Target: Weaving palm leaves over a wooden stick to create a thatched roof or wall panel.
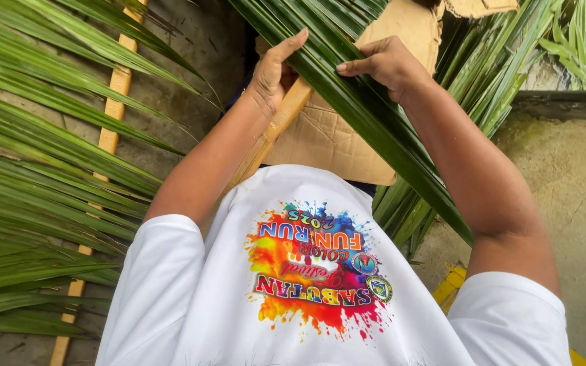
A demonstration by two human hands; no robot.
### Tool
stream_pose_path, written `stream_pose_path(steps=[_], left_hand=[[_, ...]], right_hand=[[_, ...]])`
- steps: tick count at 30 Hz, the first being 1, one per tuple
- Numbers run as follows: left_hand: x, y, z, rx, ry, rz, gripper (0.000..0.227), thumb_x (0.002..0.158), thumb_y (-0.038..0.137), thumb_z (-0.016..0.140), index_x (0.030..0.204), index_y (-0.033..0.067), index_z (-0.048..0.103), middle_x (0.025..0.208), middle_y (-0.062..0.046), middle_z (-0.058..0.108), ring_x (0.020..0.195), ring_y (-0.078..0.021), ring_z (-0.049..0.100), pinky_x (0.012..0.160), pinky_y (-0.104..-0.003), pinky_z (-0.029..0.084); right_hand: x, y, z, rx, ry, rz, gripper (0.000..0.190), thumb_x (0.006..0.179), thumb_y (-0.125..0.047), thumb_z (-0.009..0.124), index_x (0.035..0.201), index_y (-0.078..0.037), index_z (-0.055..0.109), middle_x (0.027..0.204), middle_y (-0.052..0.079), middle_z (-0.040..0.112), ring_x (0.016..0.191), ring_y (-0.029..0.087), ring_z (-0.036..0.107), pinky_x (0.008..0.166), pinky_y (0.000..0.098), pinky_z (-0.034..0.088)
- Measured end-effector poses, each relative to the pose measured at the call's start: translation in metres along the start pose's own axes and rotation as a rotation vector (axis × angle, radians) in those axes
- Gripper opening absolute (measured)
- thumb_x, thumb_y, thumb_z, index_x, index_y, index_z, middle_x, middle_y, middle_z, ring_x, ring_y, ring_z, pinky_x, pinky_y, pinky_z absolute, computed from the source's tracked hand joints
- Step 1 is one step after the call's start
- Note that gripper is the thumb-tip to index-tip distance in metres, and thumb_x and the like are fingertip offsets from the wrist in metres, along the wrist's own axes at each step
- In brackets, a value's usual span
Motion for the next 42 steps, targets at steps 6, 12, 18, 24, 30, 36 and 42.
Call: stream_pose_path(steps=[6, 12, 18, 24, 30, 36, 42], left_hand=[[0.017, -0.009, -0.014, 0.162, -0.046, 0.086, 0.050, 0.079, 0.031, 0.081, 0.121, 0.0068, 0.071, 0.131, -0.009, 0.066, 0.125, -0.0235, 0.055, 0.110, -0.039, 0.042], [0.016, -0.008, -0.013, 0.259, 0.030, 0.078, 0.067, 0.072, 0.040, 0.083, 0.131, 0.0107, 0.072, 0.151, -0.006, 0.058, 0.148, -0.0187, 0.041, 0.126, -0.037, 0.026], [-0.007, 0.003, 0.012, 0.337, 0.126, 0.045, 0.057, 0.063, 0.039, 0.088, 0.106, 0.0030, 0.080, 0.119, -0.006, 0.075, 0.123, -0.0180, 0.065, 0.116, -0.032, 0.042], [-0.013, 0.004, 0.019, 0.415, 0.224, 0.026, 0.052, 0.060, 0.044, 0.089, 0.087, 0.0047, 0.067, 0.091, -0.001, 0.063, 0.095, -0.0134, 0.063, 0.094, -0.029, 0.051], [-0.014, 0.005, 0.021, 0.473, 0.272, -0.021, 0.074, 0.053, 0.052, 0.087, 0.100, 0.0048, 0.055, 0.106, -0.004, 0.061, 0.109, -0.0160, 0.061, 0.101, -0.031, 0.049], [-0.019, 0.007, 0.024, 0.468, 0.225, 0.047, 0.058, 0.057, 0.050, 0.088, 0.087, 0.0045, 0.069, 0.095, -0.001, 0.065, 0.100, -0.0144, 0.064, 0.100, -0.030, 0.049], [-0.022, 0.008, 0.026, 0.446, 0.224, 0.053, 0.084, 0.052, 0.053, 0.086, 0.112, -0.0010, 0.064, 0.112, -0.005, 0.066, 0.113, -0.0159, 0.061, 0.105, -0.033, 0.049]], right_hand=[[0.000, -0.006, -0.004, -0.078, -0.002, 0.029, 0.072, 0.059, -0.036, 0.094, 0.121, -0.009, 0.071, 0.138, 0.004, 0.066, 0.140, 0.023, 0.050, 0.110, 0.0434, 0.036], [0.002, -0.009, -0.004, -0.061, -0.030, 0.044, 0.083, 0.060, -0.037, 0.094, 0.131, -0.006, 0.065, 0.146, 0.012, 0.061, 0.144, 0.025, 0.047, 0.112, 0.0457, 0.034], [0.010, -0.003, -0.011, -0.068, -0.019, 0.040, 0.071, 0.058, -0.037, 0.093, 0.120, -0.011, 0.072, 0.147, 0.005, 0.060, 0.146, 0.023, 0.042, 0.113, 0.0463, 0.029], [0.009, 0.000, -0.011, -0.052, -0.027, 0.048, 0.061, 0.059, -0.035, 0.092, 0.112, -0.013, 0.071, 0.147, 0.004, 0.061, 0.149, 0.024, 0.040, 0.115, 0.0563, 0.021], [0.012, 0.010, -0.013, -0.025, -0.083, -0.054, 0.020, 0.071, -0.029, 0.093, 0.078, -0.021, 0.076, 0.086, -0.008, 0.075, 0.113, 0.013, 0.061, 0.113, 0.0435, 0.030], [0.000, 0.003, -0.011, 0.044, -0.101, -0.106, 0.017, 0.075, -0.022, 0.091, 0.082, -0.016, 0.077, 0.082, -0.007, 0.075, 0.080, 0.008, 0.067, 0.092, 0.0246, 0.052], [-0.003, 0.000, -0.010, 0.028, -0.091, -0.107, 0.024, 0.078, -0.024, 0.092, 0.071, -0.019, 0.070, 0.072, -0.008, 0.067, 0.073, 0.006, 0.062, 0.089, 0.0243, 0.049]])
Point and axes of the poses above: each hand's wrist, its own x-axis towards the middle knuckle, its own z-axis out of the palm, y = z × x, the point moved 1 cm from there along x, towards the middle knuckle
